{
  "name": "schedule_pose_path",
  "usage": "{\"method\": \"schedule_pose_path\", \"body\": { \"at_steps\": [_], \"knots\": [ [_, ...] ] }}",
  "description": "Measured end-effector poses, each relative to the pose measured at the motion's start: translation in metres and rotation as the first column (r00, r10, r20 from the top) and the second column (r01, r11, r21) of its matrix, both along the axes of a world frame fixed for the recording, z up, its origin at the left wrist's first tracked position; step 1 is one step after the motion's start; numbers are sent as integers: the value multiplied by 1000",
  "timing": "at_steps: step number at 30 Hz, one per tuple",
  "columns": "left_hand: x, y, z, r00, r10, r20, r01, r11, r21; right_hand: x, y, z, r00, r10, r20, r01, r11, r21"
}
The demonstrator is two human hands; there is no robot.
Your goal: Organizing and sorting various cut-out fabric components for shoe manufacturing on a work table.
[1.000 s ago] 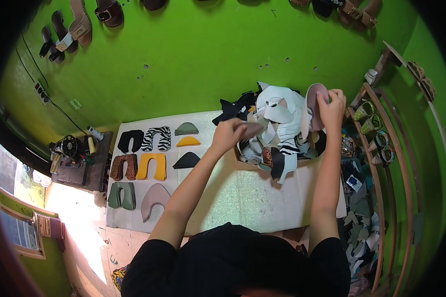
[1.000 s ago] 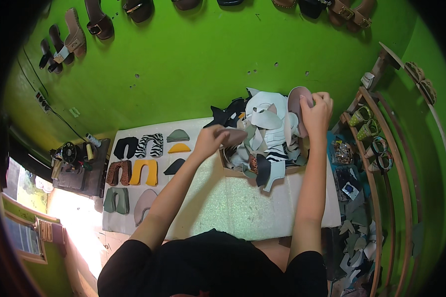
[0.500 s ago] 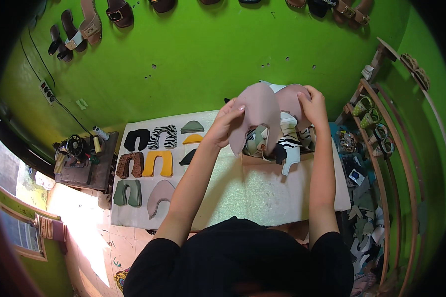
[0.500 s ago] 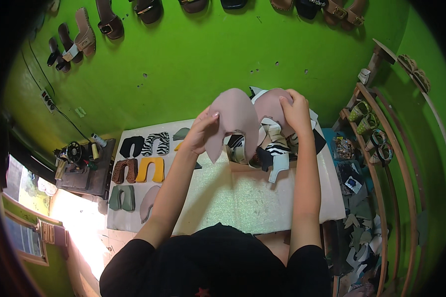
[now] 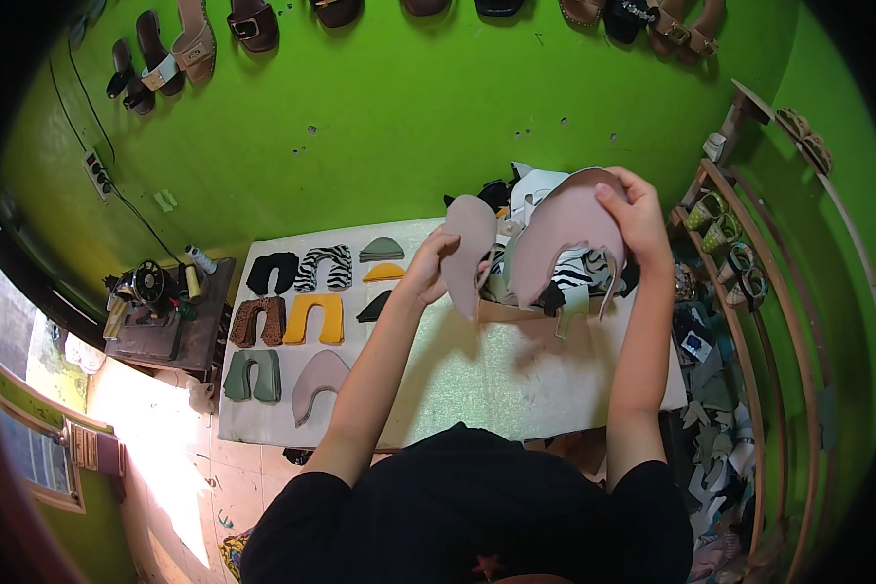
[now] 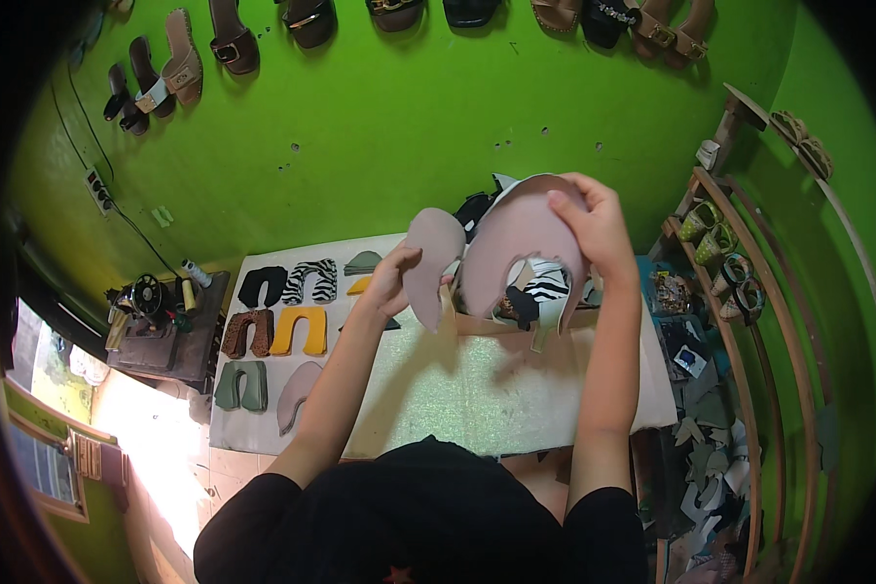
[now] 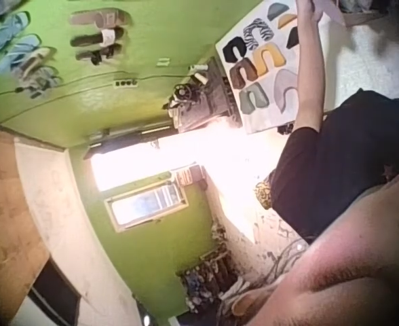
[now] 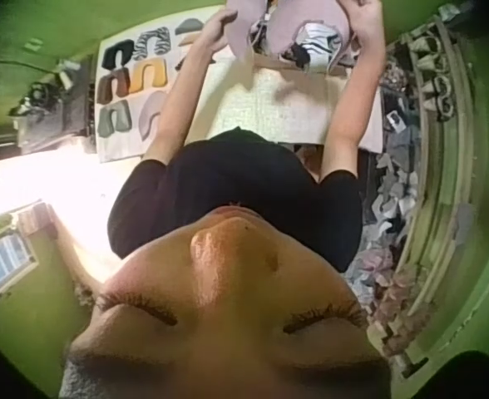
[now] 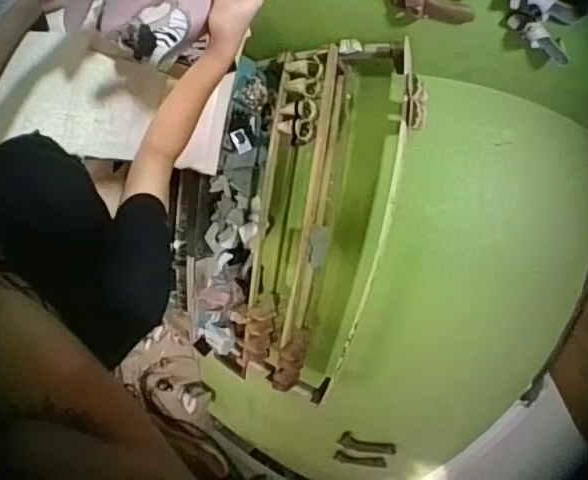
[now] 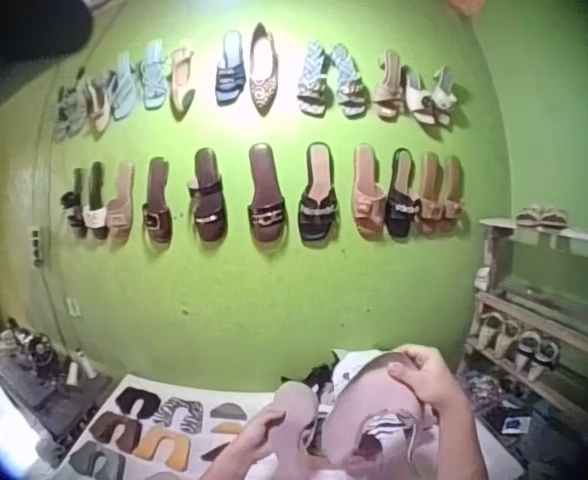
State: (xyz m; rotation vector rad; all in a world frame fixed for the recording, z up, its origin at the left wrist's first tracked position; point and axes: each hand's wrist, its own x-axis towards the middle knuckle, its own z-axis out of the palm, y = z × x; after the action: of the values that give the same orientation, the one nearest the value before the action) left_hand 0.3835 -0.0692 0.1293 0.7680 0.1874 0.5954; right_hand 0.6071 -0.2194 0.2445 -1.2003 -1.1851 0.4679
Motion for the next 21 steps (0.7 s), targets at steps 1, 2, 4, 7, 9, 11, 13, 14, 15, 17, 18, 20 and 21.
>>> {"method": "schedule_pose_path", "body": {
  "at_steps": [1, 2, 4, 7, 9, 11, 13, 14, 15, 17, 18, 20, 21],
  "knots": [
    [1, -5, 2, 1000, -6, -1, 6, 1000, -2, -8, 2, -1, 1000, -6, -1, 6, 1000, -2],
    [2, -11, 5, 999, -48, 12, 48, 999, -26, -19, 5, -3, 996, 77, -44, -77, 997, -12],
    [5, -15, 2, 991, -129, -32, 126, 988, -93, -31, 11, -9, 985, 151, -87, -153, 988, -19],
    [5, -20, -1, 926, -361, 110, 368, 928, -51, -35, 34, -38, 987, 78, 138, -60, 990, -131],
    [0, -29, 10, 936, -337, 97, 344, 937, -60, -42, 39, -53, 970, 25, 242, 12, 988, -152],
    [-2, -31, 12, 945, -316, 88, 322, 944, -65, -47, 39, -60, 981, 31, 194, 1, 986, -165],
    [-7, -29, 7, 940, -324, 106, 333, 939, -82, -52, 39, -62, 988, 46, 144, -19, 983, -181],
    [-9, -29, 5, 941, -320, 107, 329, 941, -84, -54, 40, -63, 982, 55, 181, -23, 984, -174],
    [-11, -30, 5, 931, -343, 124, 357, 927, -114, -55, 41, -63, 974, 60, 217, -24, 986, -166],
    [-15, -30, 4, 920, -365, 142, 384, 912, -144, -60, 43, -64, 970, 66, 234, -28, 986, -164],
    [-17, -31, 2, 922, -363, 136, 379, 917, -125, -63, 44, -63, 965, 74, 252, -34, 986, -161],
    [-22, -32, 1, 925, -357, 131, 371, 923, -106, -70, 45, -61, 966, 93, 240, -54, 985, -162],
    [-24, -32, 0, 924, -358, 130, 373, 921, -114, -75, 44, -59, 968, 108, 227, -71, 984, -163]
  ]
}}
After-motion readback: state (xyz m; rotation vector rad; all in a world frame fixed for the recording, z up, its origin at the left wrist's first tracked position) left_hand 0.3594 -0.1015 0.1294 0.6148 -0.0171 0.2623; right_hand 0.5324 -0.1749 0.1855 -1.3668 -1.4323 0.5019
